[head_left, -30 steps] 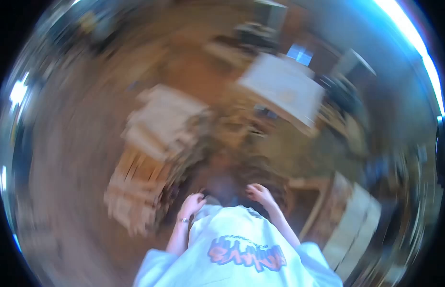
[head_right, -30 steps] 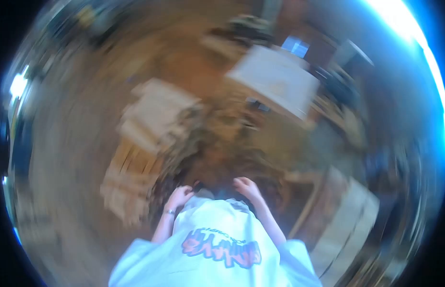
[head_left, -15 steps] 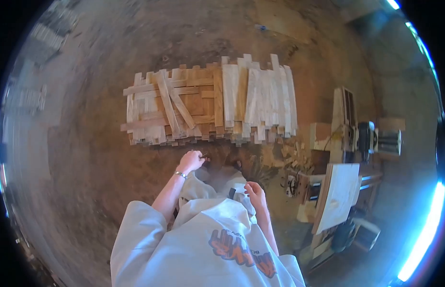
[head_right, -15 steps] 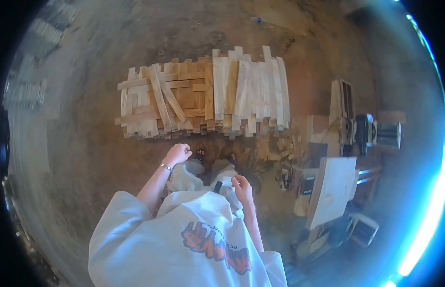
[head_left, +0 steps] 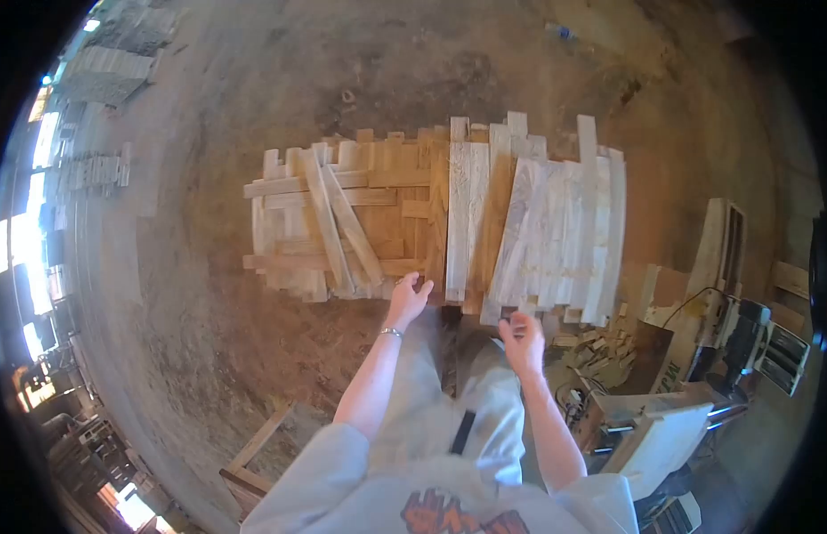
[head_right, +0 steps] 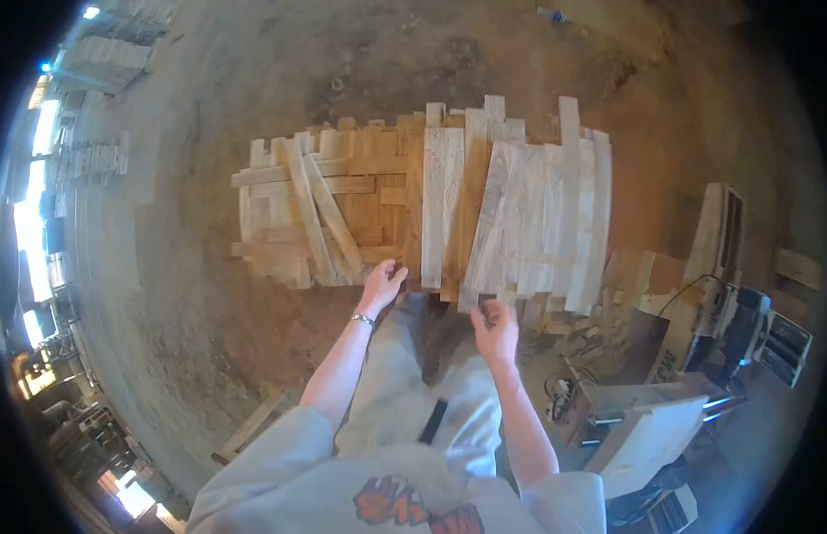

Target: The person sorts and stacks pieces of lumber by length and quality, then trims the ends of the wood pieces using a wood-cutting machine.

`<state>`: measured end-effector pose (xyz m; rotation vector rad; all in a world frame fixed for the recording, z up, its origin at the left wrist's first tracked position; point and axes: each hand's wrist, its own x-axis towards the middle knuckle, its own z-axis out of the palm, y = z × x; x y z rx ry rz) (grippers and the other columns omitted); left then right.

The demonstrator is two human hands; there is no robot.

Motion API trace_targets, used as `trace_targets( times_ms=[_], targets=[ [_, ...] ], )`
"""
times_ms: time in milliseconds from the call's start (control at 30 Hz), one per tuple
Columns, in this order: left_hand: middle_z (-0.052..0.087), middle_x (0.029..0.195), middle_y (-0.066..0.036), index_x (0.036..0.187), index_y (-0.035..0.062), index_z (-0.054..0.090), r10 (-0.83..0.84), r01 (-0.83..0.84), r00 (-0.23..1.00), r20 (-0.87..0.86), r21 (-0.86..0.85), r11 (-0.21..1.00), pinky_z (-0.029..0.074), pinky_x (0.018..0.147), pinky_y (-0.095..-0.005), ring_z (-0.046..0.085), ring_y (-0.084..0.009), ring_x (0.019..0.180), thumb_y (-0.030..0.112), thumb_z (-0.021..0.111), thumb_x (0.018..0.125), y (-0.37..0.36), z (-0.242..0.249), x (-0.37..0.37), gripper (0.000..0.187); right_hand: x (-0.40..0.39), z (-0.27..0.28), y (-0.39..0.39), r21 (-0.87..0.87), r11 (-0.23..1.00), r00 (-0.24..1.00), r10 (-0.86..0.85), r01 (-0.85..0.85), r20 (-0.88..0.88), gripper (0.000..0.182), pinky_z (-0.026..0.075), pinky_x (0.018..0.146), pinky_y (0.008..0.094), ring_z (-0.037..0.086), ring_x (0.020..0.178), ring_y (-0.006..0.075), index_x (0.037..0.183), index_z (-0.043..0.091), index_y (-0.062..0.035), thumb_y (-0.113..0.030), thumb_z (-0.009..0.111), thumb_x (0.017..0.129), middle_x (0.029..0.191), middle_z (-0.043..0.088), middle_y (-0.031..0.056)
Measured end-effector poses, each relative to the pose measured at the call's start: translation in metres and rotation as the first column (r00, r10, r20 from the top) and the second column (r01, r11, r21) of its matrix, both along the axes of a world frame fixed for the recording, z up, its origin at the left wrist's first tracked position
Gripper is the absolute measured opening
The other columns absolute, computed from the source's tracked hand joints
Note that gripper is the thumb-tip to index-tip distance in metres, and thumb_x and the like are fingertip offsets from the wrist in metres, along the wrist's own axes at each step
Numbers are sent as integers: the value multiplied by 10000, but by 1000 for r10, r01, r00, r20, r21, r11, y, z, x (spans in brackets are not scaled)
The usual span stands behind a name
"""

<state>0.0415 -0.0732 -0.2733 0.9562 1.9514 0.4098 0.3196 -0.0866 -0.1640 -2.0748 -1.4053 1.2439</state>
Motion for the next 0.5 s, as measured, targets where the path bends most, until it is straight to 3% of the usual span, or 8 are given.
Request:
trace_targets(
  times_ms=[33,100,167,267,300,400,500],
  targets=[
    [607,1294,-275,1294,-46,573,-38,37,998,-41,-24,999,463,1033,-421,582,-392,1215,447,675,890,14,-23,0,646,0,-18,16,101,995,993,-8,-5,121,486,497,881,398,633,964,278,1196,624,-8,-285,787,832,1050,665,123],
    [554,1348,-307,1334,-76,525,-44,43,998,-43,-35,998,436,1060,-435,535,-428,1256,486,639,912,44,-52,5,712,-13,-40,57,104,994,983,-34,15,182,626,468,905,422,579,1014,305,1294,545,3,-288,807,806,1123,598,150],
    [539,1357,-320,1352,-99,497,-26,27,999,-47,22,999,427,1060,-444,515,-443,1269,511,620,921,78,-51,14,756,-34,-64,84,208,977,974,-80,35,213,746,468,901,428,561,1044,324,1344,497,19,-295,839,761,1157,545,172],
    [541,1345,-332,1334,-120,504,11,-5,997,-80,75,997,432,1041,-442,519,-441,1267,518,636,913,91,-53,25,775,-55,-88,97,326,944,909,-100,-41,403,798,471,906,428,543,1068,333,1365,476,27,-261,857,725,1184,499,176],
    [540,1342,-336,1323,-125,512,29,-21,996,-84,96,995,436,1034,-439,522,-438,1265,519,644,909,87,-61,25,778,-53,-96,95,342,939,920,-119,-18,373,797,473,902,427,543,1060,328,1365,478,23,-246,858,718,1177,499,170],
    [604,1282,-295,1279,-118,551,119,-126,991,63,118,985,451,1011,-408,590,-376,1196,514,684,888,82,-72,19,755,-36,-101,95,417,909,931,-161,10,328,746,485,853,413,548,1000,281,1347,505,12,-168,836,703,1164,505,151],
    [664,1210,-218,1265,-101,572,145,-159,875,461,-8,987,473,961,-353,635,-270,1103,494,712,880,88,-57,-3,722,-12,-88,101,308,939,931,-242,155,272,709,484,834,411,550,965,253,1326,536,-1,-153,827,697,1164,509,137]
  ],
)
